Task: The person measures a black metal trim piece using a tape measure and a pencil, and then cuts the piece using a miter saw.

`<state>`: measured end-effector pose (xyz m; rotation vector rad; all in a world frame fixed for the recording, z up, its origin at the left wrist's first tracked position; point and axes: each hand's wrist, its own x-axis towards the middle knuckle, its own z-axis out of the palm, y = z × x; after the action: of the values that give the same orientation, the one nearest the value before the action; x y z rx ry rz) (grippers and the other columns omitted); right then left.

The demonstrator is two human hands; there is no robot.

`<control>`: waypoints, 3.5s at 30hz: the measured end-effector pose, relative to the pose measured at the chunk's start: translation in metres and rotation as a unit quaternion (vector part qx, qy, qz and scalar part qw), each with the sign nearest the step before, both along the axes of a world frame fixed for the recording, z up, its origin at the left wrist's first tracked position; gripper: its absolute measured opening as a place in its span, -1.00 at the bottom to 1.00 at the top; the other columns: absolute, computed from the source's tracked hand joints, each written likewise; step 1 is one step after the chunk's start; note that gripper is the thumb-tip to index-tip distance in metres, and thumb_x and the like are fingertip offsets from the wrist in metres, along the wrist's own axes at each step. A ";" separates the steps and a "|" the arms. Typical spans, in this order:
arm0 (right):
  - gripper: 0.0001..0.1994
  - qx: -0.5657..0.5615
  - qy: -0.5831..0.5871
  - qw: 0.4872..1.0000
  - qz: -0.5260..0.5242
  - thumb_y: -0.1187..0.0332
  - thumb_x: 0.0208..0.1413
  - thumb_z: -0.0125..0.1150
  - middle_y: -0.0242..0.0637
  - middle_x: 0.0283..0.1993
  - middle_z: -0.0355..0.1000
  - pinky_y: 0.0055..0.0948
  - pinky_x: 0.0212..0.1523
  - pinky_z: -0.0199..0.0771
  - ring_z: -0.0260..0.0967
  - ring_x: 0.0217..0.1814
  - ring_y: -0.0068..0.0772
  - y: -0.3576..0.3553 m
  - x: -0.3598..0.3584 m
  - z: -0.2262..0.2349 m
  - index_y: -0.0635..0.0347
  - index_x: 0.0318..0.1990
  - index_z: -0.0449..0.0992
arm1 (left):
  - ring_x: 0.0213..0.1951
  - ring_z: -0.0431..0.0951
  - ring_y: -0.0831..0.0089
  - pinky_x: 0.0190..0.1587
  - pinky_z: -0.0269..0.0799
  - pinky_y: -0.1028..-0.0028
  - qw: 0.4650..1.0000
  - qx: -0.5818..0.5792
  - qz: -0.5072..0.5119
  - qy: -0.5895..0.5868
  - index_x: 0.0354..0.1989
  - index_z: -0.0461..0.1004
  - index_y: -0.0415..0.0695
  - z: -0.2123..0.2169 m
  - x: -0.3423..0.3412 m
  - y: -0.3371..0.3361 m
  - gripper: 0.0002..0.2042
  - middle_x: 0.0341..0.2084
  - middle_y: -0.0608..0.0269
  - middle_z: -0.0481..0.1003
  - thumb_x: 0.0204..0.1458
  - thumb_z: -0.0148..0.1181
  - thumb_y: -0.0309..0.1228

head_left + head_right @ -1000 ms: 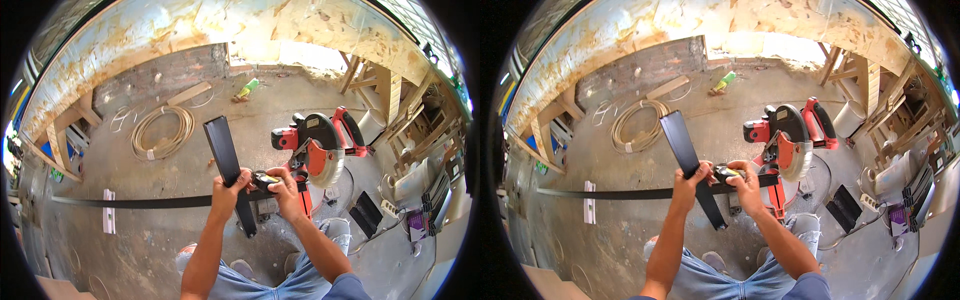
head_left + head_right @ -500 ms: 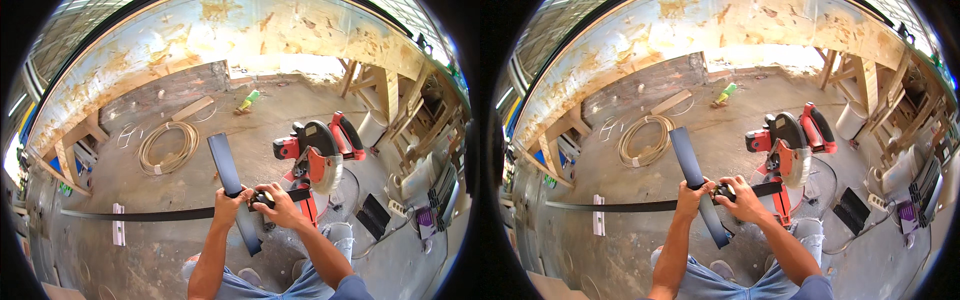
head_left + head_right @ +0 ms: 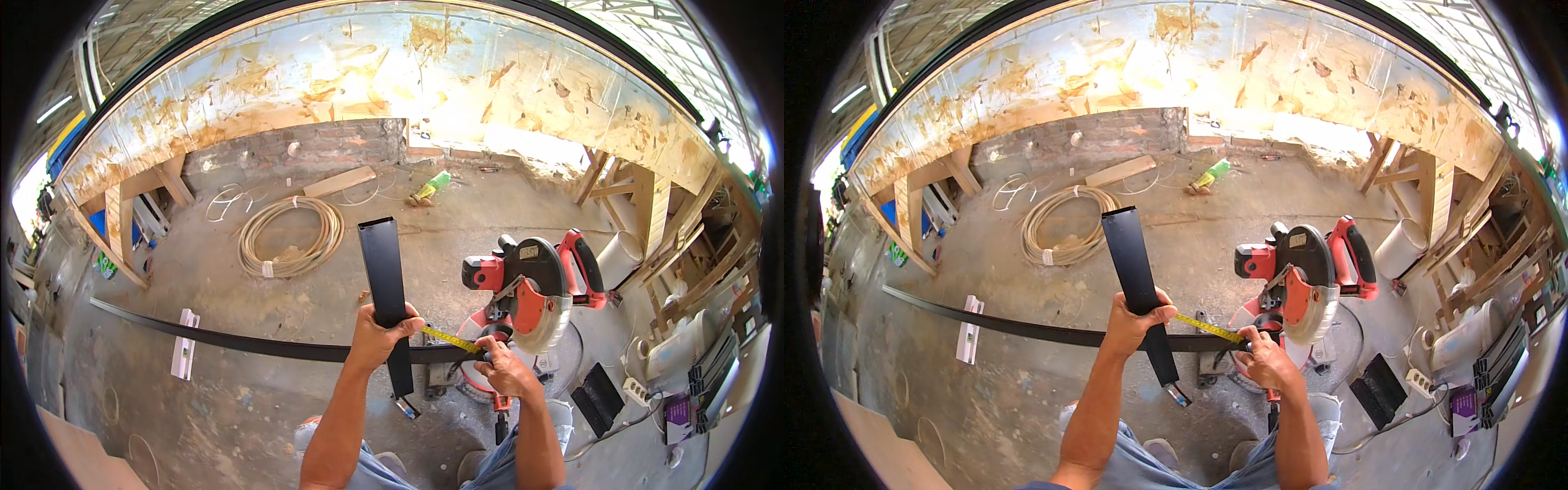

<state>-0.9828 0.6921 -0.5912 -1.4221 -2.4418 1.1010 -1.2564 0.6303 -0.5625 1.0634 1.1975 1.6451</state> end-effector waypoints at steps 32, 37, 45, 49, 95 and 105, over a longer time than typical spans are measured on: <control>-0.66 -0.078 0.268 0.959 0.054 0.20 0.37 0.01 -0.12 -0.30 0.42 -0.31 -0.21 0.37 0.32 -0.31 -0.28 -0.044 -0.091 0.079 0.15 0.17 0.30 | -0.32 0.55 0.47 -0.23 0.53 0.47 0.984 0.049 -0.036 -0.168 -0.14 0.48 -0.26 -0.022 0.006 0.004 -0.33 -0.36 0.21 0.52 0.21 -0.11 0.25; -0.67 -0.068 0.262 0.961 0.056 0.19 0.37 0.02 -0.11 -0.30 0.42 -0.30 -0.20 0.37 0.34 -0.30 -0.25 -0.043 -0.092 0.083 0.15 0.15 0.31 | -0.30 0.56 0.47 -0.22 0.54 0.45 0.983 0.063 -0.056 -0.163 -0.11 0.47 -0.25 -0.021 0.008 0.005 -0.31 -0.33 0.20 0.52 0.20 -0.12 0.28; -0.61 0.021 0.144 0.983 0.112 0.05 0.33 0.04 0.10 0.00 0.46 -0.07 0.07 0.42 0.41 0.10 0.18 -0.035 -0.070 0.057 0.08 0.15 0.35 | -0.34 0.43 0.35 -0.18 0.42 0.33 0.910 0.079 0.004 -0.406 -0.25 0.44 -0.17 -0.001 -0.022 0.005 -0.25 -0.42 0.21 0.43 -0.02 0.01 0.44; -0.63 0.048 0.010 0.994 0.100 0.02 0.29 0.03 -0.01 0.02 0.41 -0.05 0.05 0.44 0.43 0.09 0.09 -0.029 -0.041 0.049 -0.09 0.16 0.37 | -0.39 0.34 0.34 -0.23 0.34 0.30 0.895 0.134 0.126 -0.406 -0.32 0.39 -0.17 0.017 -0.079 -0.019 -0.26 -0.48 0.22 0.35 -0.03 0.04 0.44; -0.63 0.118 -0.043 0.990 0.056 0.07 0.29 0.02 -0.12 -0.02 0.38 -0.15 -0.04 0.44 0.41 0.09 -0.09 -0.019 -0.024 0.070 -0.12 0.18 0.39 | -0.36 0.24 0.32 -0.18 0.25 0.32 0.889 0.160 0.177 -0.391 -0.32 0.35 -0.23 0.009 -0.110 -0.033 -0.35 -0.46 0.20 0.24 0.21 -0.08 0.27; -0.64 0.124 -0.038 0.990 0.048 0.08 0.28 0.04 -0.13 -0.06 0.38 -0.16 -0.06 0.45 0.40 0.07 -0.11 -0.021 -0.022 0.071 -0.11 0.17 0.40 | -0.36 0.25 0.31 -0.17 0.26 0.31 0.885 0.163 0.170 -0.402 -0.32 0.37 -0.23 0.010 -0.106 -0.032 -0.35 -0.47 0.20 0.25 0.20 -0.06 0.27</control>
<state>-1.0049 0.6715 -0.5202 -1.3043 -2.6149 0.7368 -1.3625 0.5978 -0.5530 0.2484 0.5671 2.2916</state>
